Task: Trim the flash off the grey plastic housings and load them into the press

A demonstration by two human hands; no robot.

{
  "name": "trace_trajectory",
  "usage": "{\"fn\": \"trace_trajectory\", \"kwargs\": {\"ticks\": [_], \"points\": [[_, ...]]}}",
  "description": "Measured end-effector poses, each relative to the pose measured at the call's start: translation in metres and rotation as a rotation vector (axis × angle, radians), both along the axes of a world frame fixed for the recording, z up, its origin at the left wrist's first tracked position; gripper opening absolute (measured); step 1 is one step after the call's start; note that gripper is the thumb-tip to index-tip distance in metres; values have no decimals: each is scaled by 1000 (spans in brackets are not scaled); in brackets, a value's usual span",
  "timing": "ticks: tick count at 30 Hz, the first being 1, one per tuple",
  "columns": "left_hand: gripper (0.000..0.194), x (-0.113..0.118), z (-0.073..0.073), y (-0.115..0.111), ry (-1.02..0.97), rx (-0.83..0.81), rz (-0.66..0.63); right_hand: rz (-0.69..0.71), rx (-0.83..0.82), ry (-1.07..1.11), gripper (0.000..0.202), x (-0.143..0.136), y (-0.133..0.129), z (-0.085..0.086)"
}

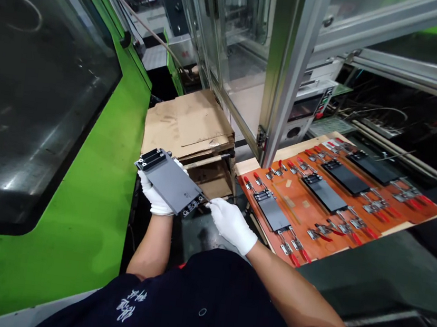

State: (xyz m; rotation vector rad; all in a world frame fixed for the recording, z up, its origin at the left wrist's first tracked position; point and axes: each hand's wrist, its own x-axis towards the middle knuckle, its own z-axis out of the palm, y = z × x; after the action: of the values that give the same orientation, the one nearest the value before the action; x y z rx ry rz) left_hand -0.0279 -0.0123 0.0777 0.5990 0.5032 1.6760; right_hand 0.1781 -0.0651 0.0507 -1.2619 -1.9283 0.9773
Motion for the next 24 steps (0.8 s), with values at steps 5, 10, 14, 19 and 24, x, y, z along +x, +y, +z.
{"fn": "trace_trajectory", "kwargs": {"ticks": [5, 10, 14, 19, 24], "points": [[77, 2, 2, 2, 13, 18, 13, -20, 33, -44, 32, -7, 3, 2], [79, 1, 5, 5, 23, 32, 22, 20, 44, -127, 32, -11, 5, 9], [78, 1, 9, 9, 37, 18, 68, -18, 35, -177, 34, -12, 11, 13], [79, 3, 12, 15, 44, 1, 100, 17, 60, -215, 32, -13, 19, 14], [76, 0, 11, 22, 39, 12, 98, -9, 51, -238, 34, -17, 30, 14]]}}
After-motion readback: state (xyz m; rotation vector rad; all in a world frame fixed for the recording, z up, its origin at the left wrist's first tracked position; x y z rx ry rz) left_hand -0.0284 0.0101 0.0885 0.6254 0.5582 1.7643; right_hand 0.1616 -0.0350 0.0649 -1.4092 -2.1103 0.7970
